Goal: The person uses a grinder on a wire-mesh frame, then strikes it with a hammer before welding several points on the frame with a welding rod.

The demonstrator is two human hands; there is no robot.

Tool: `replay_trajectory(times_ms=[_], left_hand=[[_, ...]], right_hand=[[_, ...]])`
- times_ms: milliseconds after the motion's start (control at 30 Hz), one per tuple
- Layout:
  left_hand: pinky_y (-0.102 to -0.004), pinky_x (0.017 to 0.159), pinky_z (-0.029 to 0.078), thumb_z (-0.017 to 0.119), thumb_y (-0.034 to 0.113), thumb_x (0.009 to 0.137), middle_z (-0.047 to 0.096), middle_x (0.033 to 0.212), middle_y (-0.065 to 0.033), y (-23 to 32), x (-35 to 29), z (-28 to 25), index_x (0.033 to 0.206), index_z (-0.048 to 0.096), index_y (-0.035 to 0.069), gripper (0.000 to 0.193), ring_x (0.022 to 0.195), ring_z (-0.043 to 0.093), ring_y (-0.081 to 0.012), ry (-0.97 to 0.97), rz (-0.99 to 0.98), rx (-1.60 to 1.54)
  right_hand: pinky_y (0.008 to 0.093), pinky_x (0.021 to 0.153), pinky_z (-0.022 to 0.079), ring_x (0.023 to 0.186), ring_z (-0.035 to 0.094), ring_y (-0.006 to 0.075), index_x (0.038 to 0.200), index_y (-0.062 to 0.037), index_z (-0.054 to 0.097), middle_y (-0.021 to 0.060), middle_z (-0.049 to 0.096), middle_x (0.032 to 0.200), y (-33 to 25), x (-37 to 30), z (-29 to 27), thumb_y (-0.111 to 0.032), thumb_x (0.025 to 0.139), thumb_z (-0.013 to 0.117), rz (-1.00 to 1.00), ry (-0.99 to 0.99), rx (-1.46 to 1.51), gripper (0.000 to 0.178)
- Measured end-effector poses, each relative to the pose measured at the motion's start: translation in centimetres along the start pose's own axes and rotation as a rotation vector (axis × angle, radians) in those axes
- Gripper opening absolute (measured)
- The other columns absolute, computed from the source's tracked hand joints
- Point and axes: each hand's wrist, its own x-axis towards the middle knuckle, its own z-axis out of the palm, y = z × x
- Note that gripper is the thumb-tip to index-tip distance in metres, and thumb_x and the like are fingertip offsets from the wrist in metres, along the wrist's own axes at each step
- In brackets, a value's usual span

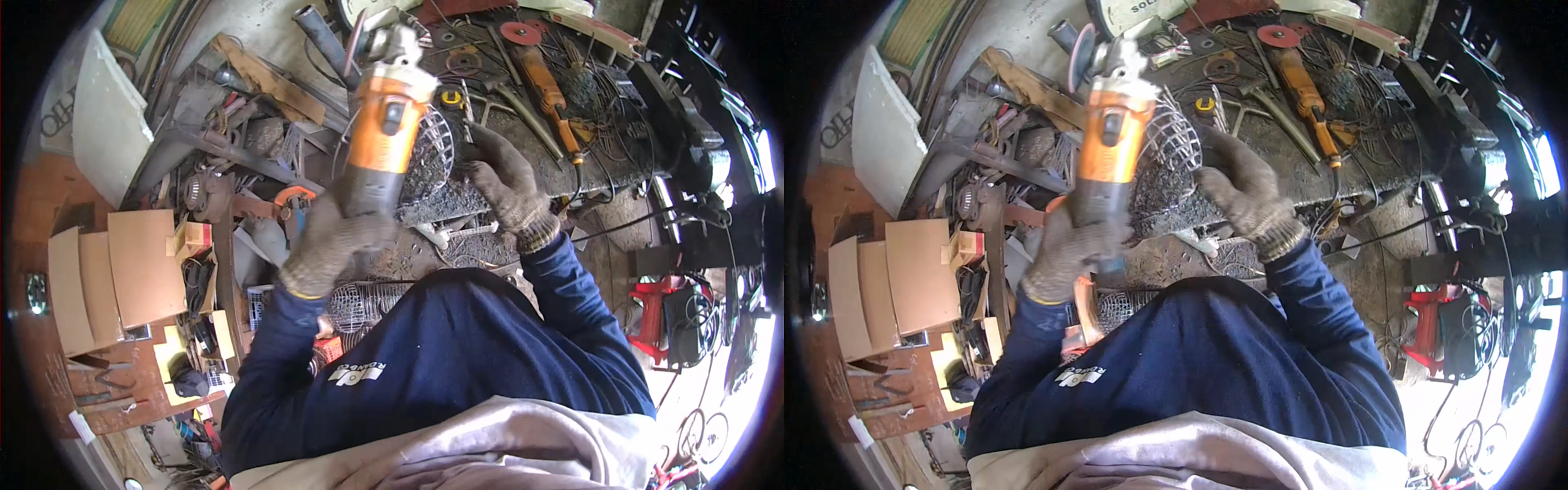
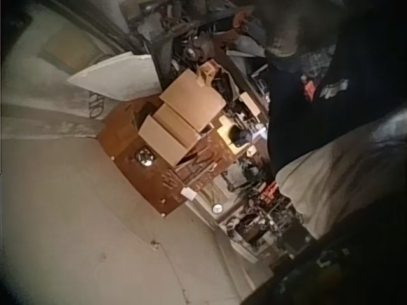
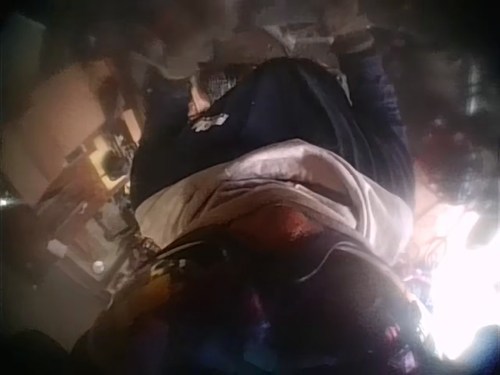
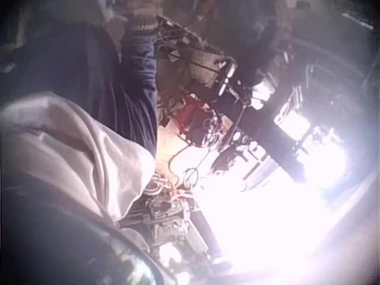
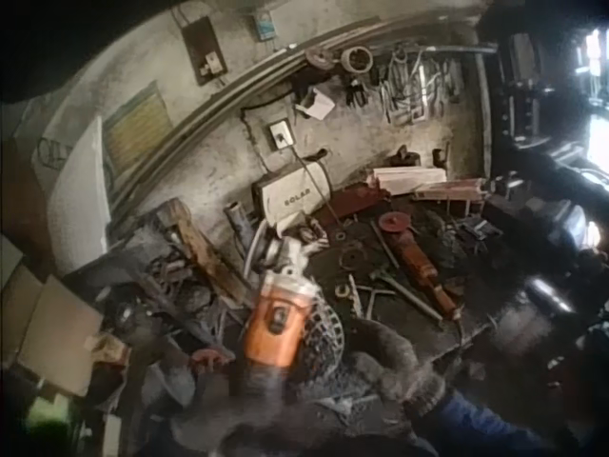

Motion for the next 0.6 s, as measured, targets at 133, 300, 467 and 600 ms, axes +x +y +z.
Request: replay_trajectory(times_ms=[133,300,467,600], left_hand=[[-0.0259,0.058,0.050,0.079,0.013,0.069,0.062,0.080,-0.0031,3.6,-0.8,-3.2,0.110,0.057,0.000,0.048,0.066,0.060,-0.0113,0.304,0.121,0.311],[-0.0287,0.065,0.052,0.076,0.018,0.069,0.064,0.089,-0.0073,5.2,3.5,-9.1,0.115,0.056,0.001,0.053,0.073,0.062,-0.0132,0.369,0.137,0.787],[-0.0381,0.077,0.052,0.077,0.023,0.067,0.067,0.093,-0.0137,3.0,11.1,-14.4,0.116,0.057,0.002,0.058,0.083,0.065,-0.0253,0.404,0.086,1.119],[-0.0413,0.084,0.049,0.081,0.037,0.062,0.067,0.100,-0.0174,0.7,15.3,-14.6,0.113,0.060,0.002,0.066,0.092,0.065,-0.0322,0.324,0.106,1.054]], right_hand=[[0.0359,0.098,0.049,0.115,0.058,0.0245,0.138,0.0036,0.043,0.0209,0.058,0.124,7.6,-1.1,-7.0,-0.029,0.085,0.076,0.077,0.317,-0.305,0.071],[0.0387,0.094,0.049,0.107,0.064,0.0325,0.126,-0.0016,0.058,0.0184,0.066,0.114,8.2,-0.2,-6.9,-0.044,0.087,0.067,0.037,0.377,-0.956,0.058],[0.0410,0.089,0.050,0.102,0.065,0.0347,0.116,-0.0063,0.065,0.0178,0.068,0.105,7.2,0.2,-5.4,-0.047,0.088,0.064,0.075,0.414,-1.093,0.050],[0.0404,0.084,0.051,0.098,0.066,0.0338,0.112,-0.0067,0.066,0.0167,0.069,0.103,5.5,0.7,-4.0,-0.038,0.086,0.065,0.256,0.328,-1.229,0.040]])
